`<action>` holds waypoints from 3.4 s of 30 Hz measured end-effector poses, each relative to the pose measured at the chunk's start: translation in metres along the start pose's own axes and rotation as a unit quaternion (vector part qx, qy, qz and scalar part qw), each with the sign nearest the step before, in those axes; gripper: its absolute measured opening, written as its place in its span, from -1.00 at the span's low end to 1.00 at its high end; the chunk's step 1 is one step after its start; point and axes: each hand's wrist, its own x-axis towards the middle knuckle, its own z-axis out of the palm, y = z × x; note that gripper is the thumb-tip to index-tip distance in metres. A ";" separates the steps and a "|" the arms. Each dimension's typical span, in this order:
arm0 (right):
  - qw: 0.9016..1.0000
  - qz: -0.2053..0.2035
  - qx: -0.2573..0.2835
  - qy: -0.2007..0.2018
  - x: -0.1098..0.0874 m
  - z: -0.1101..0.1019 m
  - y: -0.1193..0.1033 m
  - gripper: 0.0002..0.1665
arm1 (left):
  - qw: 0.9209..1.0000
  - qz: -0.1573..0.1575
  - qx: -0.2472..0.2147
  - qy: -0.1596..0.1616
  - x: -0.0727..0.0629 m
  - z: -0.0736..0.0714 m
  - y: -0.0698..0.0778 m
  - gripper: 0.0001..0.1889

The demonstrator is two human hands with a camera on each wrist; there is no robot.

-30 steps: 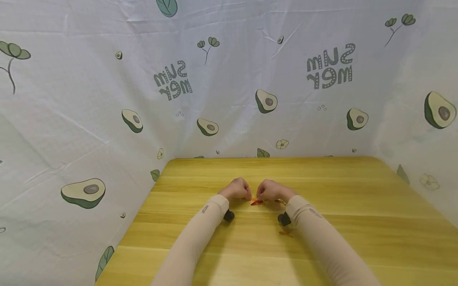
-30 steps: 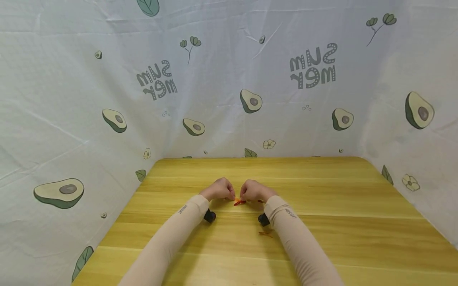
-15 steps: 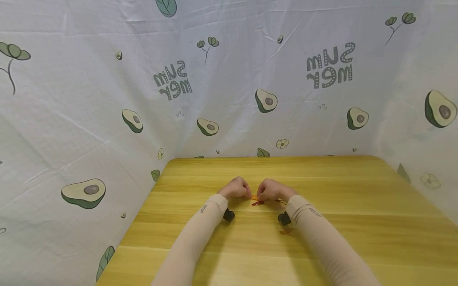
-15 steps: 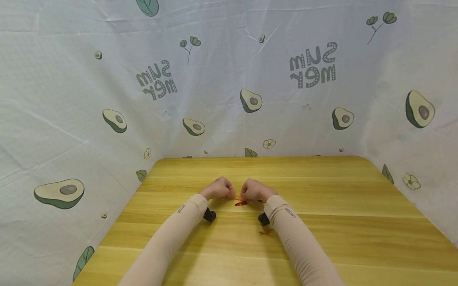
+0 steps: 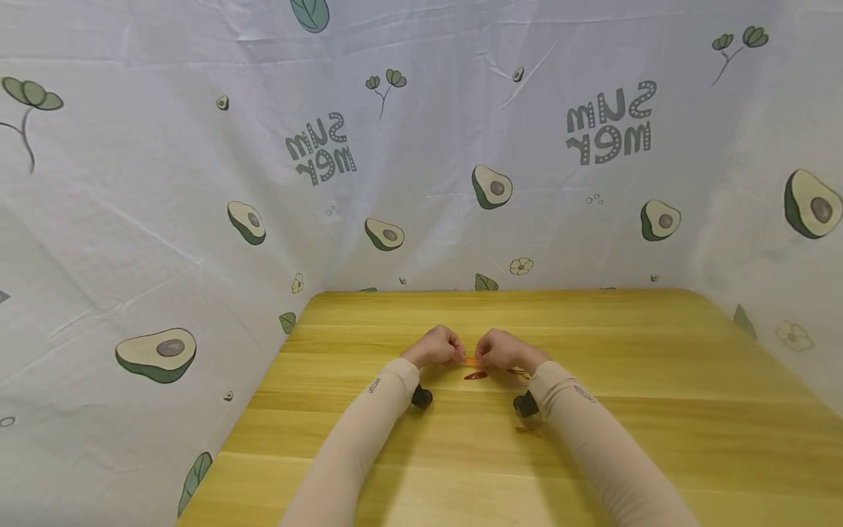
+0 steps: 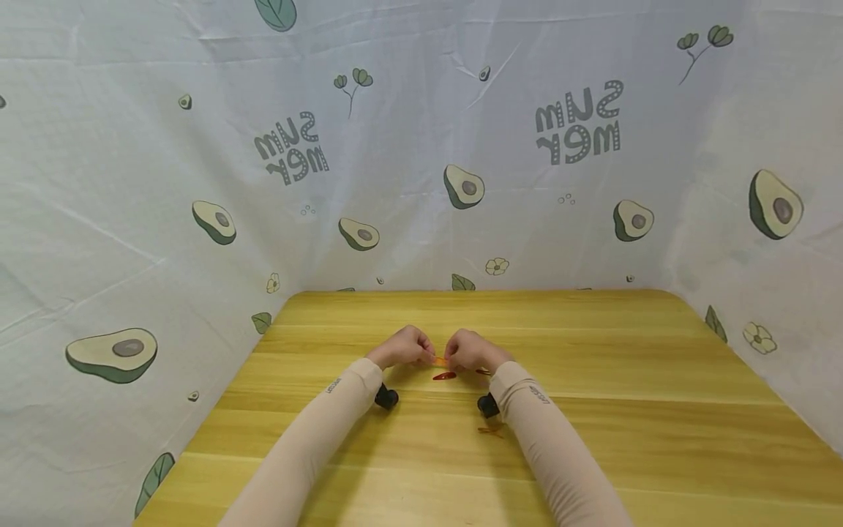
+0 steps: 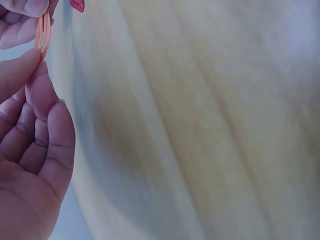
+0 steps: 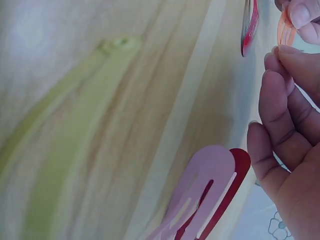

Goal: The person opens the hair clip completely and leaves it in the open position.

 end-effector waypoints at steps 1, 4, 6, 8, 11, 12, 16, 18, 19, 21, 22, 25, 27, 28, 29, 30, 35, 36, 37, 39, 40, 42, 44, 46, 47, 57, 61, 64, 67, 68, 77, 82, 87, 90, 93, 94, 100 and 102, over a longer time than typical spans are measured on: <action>1.000 0.003 0.001 0.003 0.000 0.000 0.000 -0.88 | 1.000 0.001 -0.002 0.001 0.000 0.000 0.000 -0.87; 1.000 0.022 -0.001 0.011 0.001 0.002 0.000 -0.90 | 1.000 0.007 -0.007 0.001 -0.001 0.000 -0.001 -0.89; 0.999 0.028 -0.007 0.016 0.001 0.003 -0.001 -0.91 | 1.000 0.010 -0.010 0.001 -0.001 -0.001 -0.001 -0.91; 0.999 0.027 -0.012 0.018 0.000 0.003 -0.002 -0.91 | 1.000 0.012 -0.011 0.001 -0.002 -0.001 0.000 -0.92; 0.999 0.017 -0.019 0.021 -0.001 0.003 -0.002 -0.90 | 1.000 0.016 -0.011 0.001 -0.002 -0.002 0.000 -0.93; 0.999 0.015 -0.019 0.021 -0.001 0.003 -0.002 -0.90 | 1.000 0.018 -0.011 0.000 -0.003 -0.002 0.000 -0.93; 1.000 0.004 -0.023 0.021 -0.002 0.001 -0.001 -0.90 | 1.000 0.028 -0.005 -0.002 -0.002 -0.002 0.001 -0.94; 0.999 0.004 -0.025 0.021 -0.002 0.000 0.000 -0.90 | 1.000 0.032 -0.001 -0.002 -0.001 -0.002 0.001 -0.95; 0.999 0.000 -0.028 0.021 -0.003 -0.001 0.000 -0.90 | 0.999 0.033 0.000 -0.002 -0.001 -0.002 0.001 -0.95; 0.999 -0.006 -0.034 0.022 -0.004 -0.002 0.000 -0.90 | 0.999 0.034 0.003 -0.004 -0.001 -0.002 0.002 -0.95; 0.999 -0.009 -0.036 0.022 -0.004 -0.002 0.000 -0.91 | 0.999 0.035 0.004 -0.005 -0.002 -0.002 0.003 -0.94; 0.999 -0.016 -0.038 0.022 -0.005 -0.003 0.000 -0.91 | 0.999 0.037 0.001 -0.011 -0.002 -0.002 0.004 -0.93; 0.999 -0.021 -0.040 0.021 -0.006 -0.004 0.001 -0.90 | 0.999 0.039 -0.002 -0.016 -0.001 -0.002 0.004 -0.92; 0.999 -0.021 -0.038 0.020 -0.006 -0.004 0.001 -0.90 | 0.999 0.042 -0.002 -0.019 0.000 -0.002 0.003 -0.92; 0.999 -0.024 -0.037 0.019 -0.007 -0.004 0.001 -0.90 | 0.999 0.043 -0.002 -0.022 0.000 -0.001 0.003 -0.92; 0.999 -0.025 -0.036 0.019 -0.007 -0.004 0.002 -0.90 | 0.999 0.046 0.000 -0.026 0.000 -0.001 0.003 -0.91; 0.999 -0.038 -0.020 0.011 -0.010 -0.004 0.004 -0.91 | 0.997 0.065 0.010 -0.046 -0.002 -0.002 0.005 -0.90; 0.999 -0.039 -0.016 0.010 -0.010 -0.004 0.003 -0.90 | 0.996 0.068 0.011 -0.050 -0.002 -0.002 0.005 -0.89; 0.999 -0.041 -0.013 0.010 -0.011 -0.004 0.004 -0.90 | 0.996 0.070 0.011 -0.053 -0.002 -0.002 0.006 -0.89; 0.999 -0.039 -0.005 0.011 -0.012 -0.005 0.004 -0.89 | 0.995 0.074 0.010 -0.059 -0.003 -0.002 0.006 -0.89; 0.999 -0.038 0.000 0.010 -0.012 -0.005 0.004 -0.88 | 0.995 0.076 0.008 -0.062 -0.003 -0.002 0.006 -0.89; 0.999 -0.032 0.005 0.010 -0.013 -0.005 0.005 -0.88 | 0.994 0.079 0.001 -0.070 -0.002 -0.002 0.005 -0.89; 0.999 -0.032 0.011 0.006 -0.014 -0.005 0.005 -0.88 | 0.993 0.082 -0.008 -0.079 0.000 -0.002 0.004 -0.89; 0.999 -0.029 0.016 0.003 -0.015 -0.006 0.006 -0.88 | 0.992 0.085 -0.016 -0.090 0.001 -0.003 0.003 -0.88; 0.999 -0.028 0.017 0.002 -0.016 -0.007 0.005 -0.88 | 0.992 0.086 -0.019 -0.094 0.001 -0.003 0.002 -0.88; 0.998 -0.030 0.048 -0.024 -0.022 -0.014 0.001 -0.86 | 0.987 0.068 -0.069 -0.127 0.000 -0.009 0.002 -0.87; 0.997 -0.033 0.055 -0.031 -0.022 -0.016 0.001 -0.86 | 0.986 0.066 -0.072 -0.132 0.001 -0.009 0.003 -0.87; 0.997 -0.033 0.060 -0.031 -0.023 -0.017 0.003 -0.86 | 0.987 0.071 -0.062 -0.127 0.001 -0.008 0.004 -0.87; 0.997 -0.023 0.068 -0.027 -0.024 -0.019 0.005 -0.85 | 0.989 0.080 -0.052 -0.115 0.002 -0.007 0.006 -0.87; 0.997 -0.020 0.069 -0.026 -0.024 -0.019 0.006 -0.84 | 0.989 0.083 -0.051 -0.112 0.002 -0.005 0.006 -0.87; 0.997 -0.013 0.076 -0.004 -0.027 -0.017 0.012 -0.83 | 0.992 0.100 -0.041 -0.068 0.004 0.004 0.005 -0.87; 0.996 -0.018 0.082 0.019 -0.028 -0.017 0.013 -0.83 | 0.993 0.105 -0.024 -0.046 0.004 0.006 0.007 -0.87; 0.996 -0.017 0.087 0.032 -0.029 -0.018 0.016 -0.84 | 0.994 0.108 -0.013 -0.031 0.004 0.007 0.010 -0.86; 0.995 -0.014 0.091 0.041 -0.030 -0.018 0.016 -0.85 | 0.993 0.113 -0.003 -0.023 0.004 0.007 0.012 -0.86; 0.994 -0.016 0.094 0.049 -0.032 -0.019 0.015 -0.84 | 0.993 0.118 0.005 -0.016 0.005 0.008 0.013 -0.86; 0.994 -0.017 0.093 0.051 -0.033 -0.019 0.015 -0.84 | 0.993 0.120 0.007 -0.013 0.005 0.009 0.013 -0.86; 0.993 -0.022 0.094 0.064 -0.035 -0.020 0.016 -0.84 | 0.990 0.136 0.019 0.007 0.007 0.012 0.016 -0.88; 0.993 -0.016 0.096 0.068 -0.036 -0.020 0.017 -0.85 | 0.990 0.136 0.019 0.013 0.007 0.013 0.017 -0.89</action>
